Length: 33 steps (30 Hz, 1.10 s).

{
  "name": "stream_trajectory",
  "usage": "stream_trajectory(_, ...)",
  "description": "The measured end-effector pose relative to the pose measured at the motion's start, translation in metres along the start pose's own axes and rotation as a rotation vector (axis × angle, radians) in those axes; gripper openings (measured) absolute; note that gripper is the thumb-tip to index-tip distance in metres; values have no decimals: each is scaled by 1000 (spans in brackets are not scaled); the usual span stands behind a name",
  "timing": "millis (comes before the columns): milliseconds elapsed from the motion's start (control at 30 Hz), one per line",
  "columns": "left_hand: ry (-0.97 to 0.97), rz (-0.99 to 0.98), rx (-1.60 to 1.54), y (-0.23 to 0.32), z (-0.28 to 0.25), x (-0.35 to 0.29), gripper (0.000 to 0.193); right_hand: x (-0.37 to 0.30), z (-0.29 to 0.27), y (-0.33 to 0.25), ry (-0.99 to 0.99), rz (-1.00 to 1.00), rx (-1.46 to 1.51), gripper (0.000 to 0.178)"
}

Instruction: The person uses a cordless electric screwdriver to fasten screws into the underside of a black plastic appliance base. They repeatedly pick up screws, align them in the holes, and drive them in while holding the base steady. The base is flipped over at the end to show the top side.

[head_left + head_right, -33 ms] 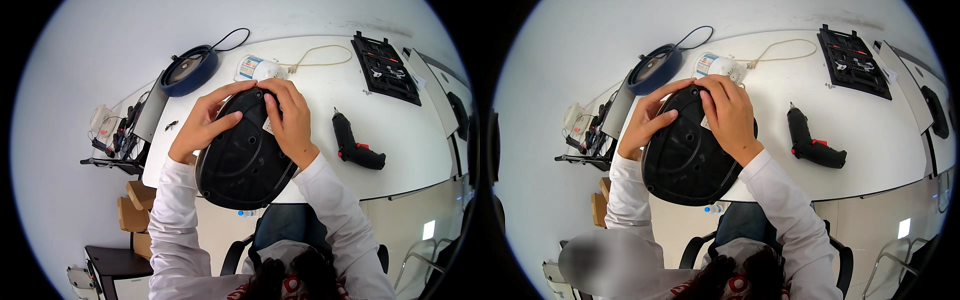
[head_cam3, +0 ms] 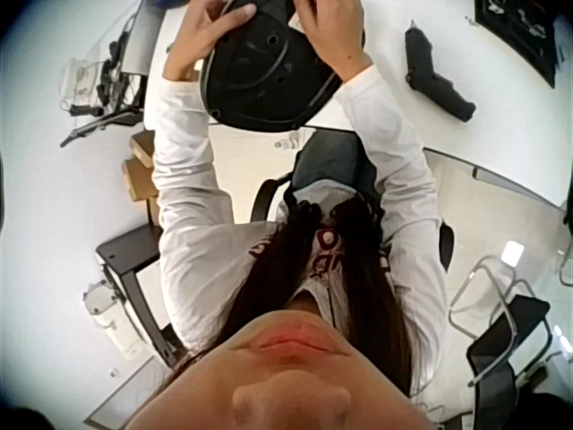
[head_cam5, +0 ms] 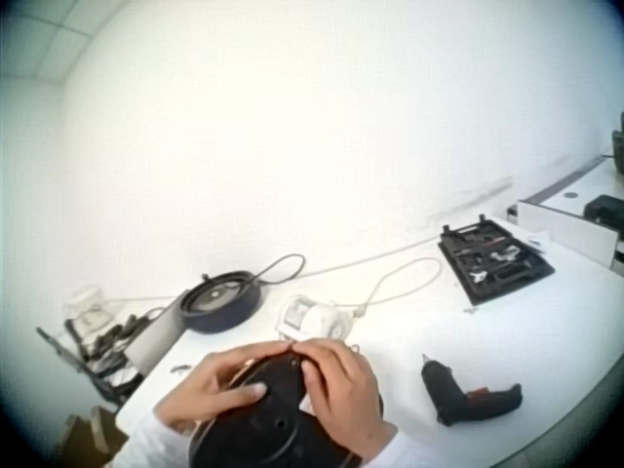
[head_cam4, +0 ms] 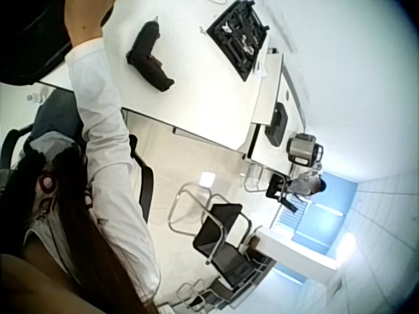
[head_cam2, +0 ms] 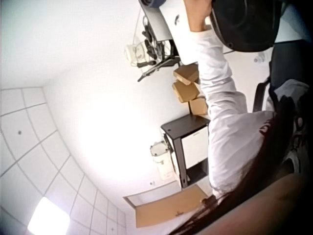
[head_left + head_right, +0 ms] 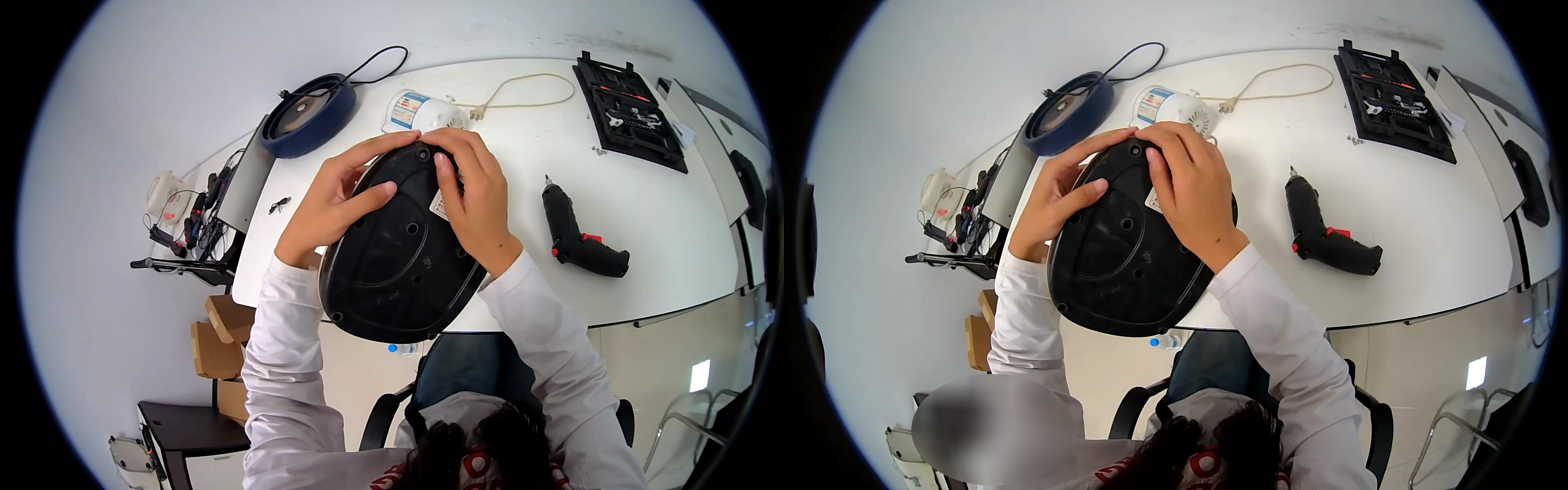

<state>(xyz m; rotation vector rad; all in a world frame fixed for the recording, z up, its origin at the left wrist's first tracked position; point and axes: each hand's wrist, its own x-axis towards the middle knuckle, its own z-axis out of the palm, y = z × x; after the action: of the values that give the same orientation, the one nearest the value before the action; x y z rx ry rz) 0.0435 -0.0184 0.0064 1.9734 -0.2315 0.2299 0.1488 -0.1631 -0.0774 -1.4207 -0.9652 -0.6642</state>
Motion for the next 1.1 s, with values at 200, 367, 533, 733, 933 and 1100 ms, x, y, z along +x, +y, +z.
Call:
stream_trajectory(200,-4,42,9,-1,-7,-8,51,-4,-83,-8,-110,92,-141,36)
stream_trajectory(367,29,43,-107,-3,-1,-12,51,-34,-197,-13,-622,381,-470,61)
stream_trajectory(533,54,-3,-80,0,2,-13,57,-72,-201,11,-824,302,-796,72)
stream_trajectory(733,10,-18,-92,-4,-1,-7,51,-67,-187,14,-640,416,-854,51)
stream_trajectory(933,4,-27,-54,-8,-1,-3,52,-36,-195,-43,-403,679,-244,26)
stream_trajectory(1100,-12,-36,-29,-8,0,2,50,12,-174,-78,-495,860,214,25)
